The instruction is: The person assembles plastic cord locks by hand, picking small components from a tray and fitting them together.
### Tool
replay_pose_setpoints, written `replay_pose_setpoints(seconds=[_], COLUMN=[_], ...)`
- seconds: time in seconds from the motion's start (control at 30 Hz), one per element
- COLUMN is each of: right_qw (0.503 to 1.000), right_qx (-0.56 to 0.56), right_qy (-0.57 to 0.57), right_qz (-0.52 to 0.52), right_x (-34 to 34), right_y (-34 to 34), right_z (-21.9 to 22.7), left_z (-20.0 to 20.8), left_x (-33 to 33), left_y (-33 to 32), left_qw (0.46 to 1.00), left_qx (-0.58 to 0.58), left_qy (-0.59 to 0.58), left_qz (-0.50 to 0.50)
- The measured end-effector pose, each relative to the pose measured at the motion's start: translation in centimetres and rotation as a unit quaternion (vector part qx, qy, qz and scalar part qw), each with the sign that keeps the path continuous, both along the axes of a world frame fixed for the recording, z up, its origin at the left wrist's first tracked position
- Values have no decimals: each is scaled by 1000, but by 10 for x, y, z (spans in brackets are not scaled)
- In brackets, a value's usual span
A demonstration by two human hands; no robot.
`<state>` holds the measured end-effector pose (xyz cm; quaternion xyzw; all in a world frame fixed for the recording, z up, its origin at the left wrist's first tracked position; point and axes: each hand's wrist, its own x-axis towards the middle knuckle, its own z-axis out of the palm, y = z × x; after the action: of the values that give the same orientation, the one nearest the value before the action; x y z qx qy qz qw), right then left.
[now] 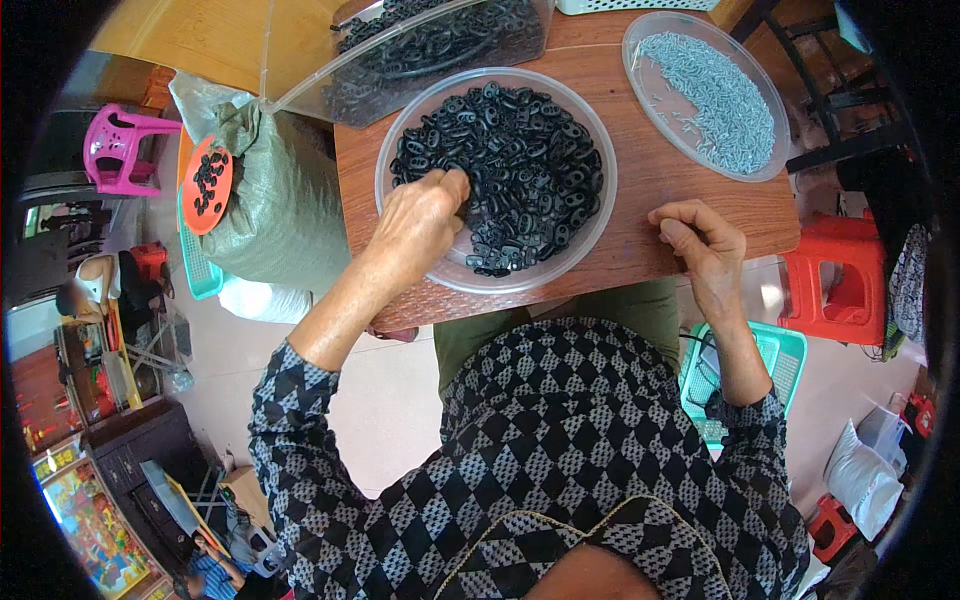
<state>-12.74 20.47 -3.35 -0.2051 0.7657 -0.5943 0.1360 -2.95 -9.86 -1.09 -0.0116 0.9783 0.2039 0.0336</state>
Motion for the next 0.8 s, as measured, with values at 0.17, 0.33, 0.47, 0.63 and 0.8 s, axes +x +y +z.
replay_pose_setpoints(seconds=[0.17,0.33,0.47,0.63,0.8], right_qw=[1000,999,999,1000,1000], right_qx=[12,-8,27,6,-8], right_qy=[-24,-31,-13,-1,-6], right_qz=[-1,-28,-21,-6,-8], right_x=[0,0,-1,1,2], right_y=[2,9,10,3,4], right_z=[4,-5,-2,3,8], left_z=[-11,22,27,10,2], left_x=[-18,-2,15,12,10], left_y=[3,-3,4,13,9], left_qw=[898,978,998,994,1000], left_qx=[421,164,-54,-86,-17], left_qy=[27,79,16,-51,21], left_qz=[125,97,-23,-42,-7])
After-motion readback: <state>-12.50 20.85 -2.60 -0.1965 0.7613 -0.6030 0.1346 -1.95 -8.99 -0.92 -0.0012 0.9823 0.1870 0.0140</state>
